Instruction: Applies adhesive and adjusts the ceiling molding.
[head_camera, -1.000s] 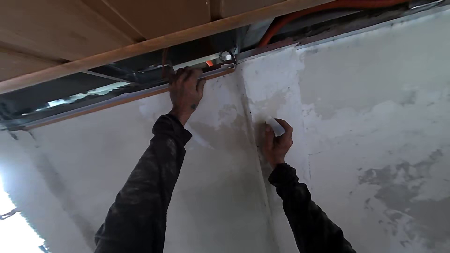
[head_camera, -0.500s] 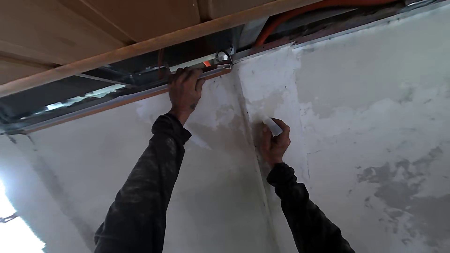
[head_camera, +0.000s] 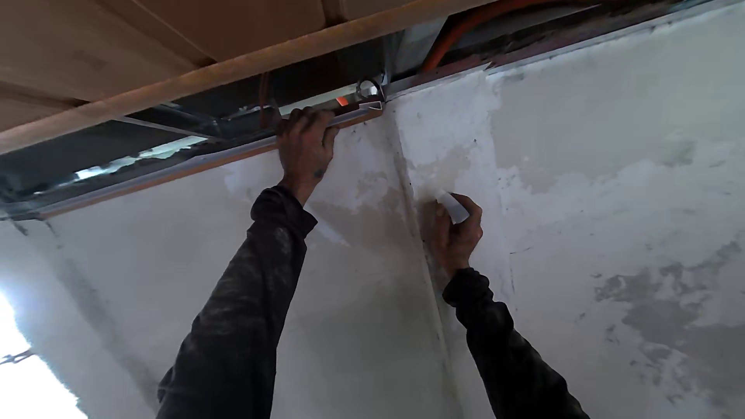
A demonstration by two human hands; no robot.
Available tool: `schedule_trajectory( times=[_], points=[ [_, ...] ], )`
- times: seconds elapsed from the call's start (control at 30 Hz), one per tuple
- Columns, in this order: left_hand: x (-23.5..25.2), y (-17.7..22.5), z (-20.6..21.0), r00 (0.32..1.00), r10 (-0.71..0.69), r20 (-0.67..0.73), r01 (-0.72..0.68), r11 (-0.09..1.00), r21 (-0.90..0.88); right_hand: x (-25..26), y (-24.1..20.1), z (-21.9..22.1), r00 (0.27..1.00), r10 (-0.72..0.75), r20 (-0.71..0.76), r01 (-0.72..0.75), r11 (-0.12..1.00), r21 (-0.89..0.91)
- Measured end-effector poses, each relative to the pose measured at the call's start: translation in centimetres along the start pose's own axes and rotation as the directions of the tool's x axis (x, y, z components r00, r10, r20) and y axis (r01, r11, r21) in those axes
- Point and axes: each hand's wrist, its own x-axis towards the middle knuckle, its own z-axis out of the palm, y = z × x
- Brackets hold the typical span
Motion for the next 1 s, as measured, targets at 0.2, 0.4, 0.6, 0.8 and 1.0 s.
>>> schedule_trajectory(
  times=[0.2, 0.4, 0.6, 0.8, 1.0],
  points=[
    [0.1, 0.2, 0.0, 1.0, -0.006, 0.005, 0.006, 1.0, 0.001, 0.0, -0.1, 0.0, 1.0, 0.012, 0.0, -0.012, 1.0, -0.001],
    [0.8, 0.7, -0.5, 0.996, -0.024, 0.085, 0.03, 0.997, -0.068, 0.0, 0.1, 0.2, 1.0, -0.013, -0.016, 0.013, 1.0, 0.01],
    [1.2, 0.7, -0.4, 0.997, 0.016, 0.077, -0.01, 0.997, -0.08, 0.0, 0.0, 0.1, 1.0, -0.007, -0.009, 0.007, 1.0, -0.001],
    [1.1, 0.8, -0.3, 0.996, -0.003, 0.086, 0.01, 0.997, -0.082, 0.0, 0.0, 0.1, 1.0, -0.02, -0.015, 0.02, 1.0, -0.016],
    [1.1, 0.8, -0.2, 0.998, 0.002, 0.062, 0.002, 0.997, -0.072, 0.0, 0.1, 0.1, 1.0, -0.025, -0.006, 0.025, 1.0, -0.015]
  ],
)
